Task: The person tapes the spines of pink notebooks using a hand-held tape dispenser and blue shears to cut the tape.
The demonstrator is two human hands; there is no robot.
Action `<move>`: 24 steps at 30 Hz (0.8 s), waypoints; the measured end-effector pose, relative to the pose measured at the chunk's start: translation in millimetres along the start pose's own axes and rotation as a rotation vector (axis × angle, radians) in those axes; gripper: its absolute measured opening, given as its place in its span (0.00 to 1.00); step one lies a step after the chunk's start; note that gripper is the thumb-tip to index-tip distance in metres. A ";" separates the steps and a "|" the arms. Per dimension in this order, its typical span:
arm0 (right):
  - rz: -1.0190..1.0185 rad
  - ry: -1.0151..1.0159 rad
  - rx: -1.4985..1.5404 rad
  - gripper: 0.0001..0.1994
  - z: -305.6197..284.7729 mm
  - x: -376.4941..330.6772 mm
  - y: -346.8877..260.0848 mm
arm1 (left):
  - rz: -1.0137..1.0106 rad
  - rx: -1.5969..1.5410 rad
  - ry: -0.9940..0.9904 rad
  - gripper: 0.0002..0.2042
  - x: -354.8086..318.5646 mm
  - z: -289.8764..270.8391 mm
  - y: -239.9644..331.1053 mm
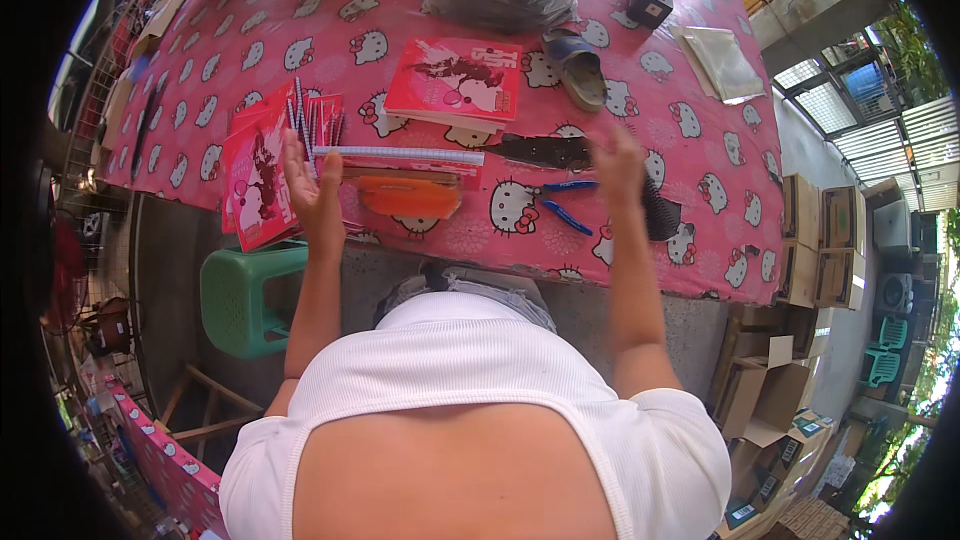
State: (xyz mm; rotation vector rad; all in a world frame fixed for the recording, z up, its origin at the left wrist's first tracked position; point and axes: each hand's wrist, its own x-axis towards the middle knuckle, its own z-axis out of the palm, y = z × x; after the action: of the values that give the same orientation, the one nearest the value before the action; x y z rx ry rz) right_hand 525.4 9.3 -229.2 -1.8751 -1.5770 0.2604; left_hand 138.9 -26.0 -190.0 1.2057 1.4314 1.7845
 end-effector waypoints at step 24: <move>-0.426 -0.480 0.433 0.14 -30.7 -30.5 -134.7 | 0.725 0.376 -0.487 0.08 -29.1 63.1 30.8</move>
State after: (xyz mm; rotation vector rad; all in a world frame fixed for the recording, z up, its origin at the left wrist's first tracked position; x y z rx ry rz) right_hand 426.7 -23.3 -133.3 -1.1613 -1.9918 0.8294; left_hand 211.4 -30.1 -167.6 2.3965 1.1305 1.4693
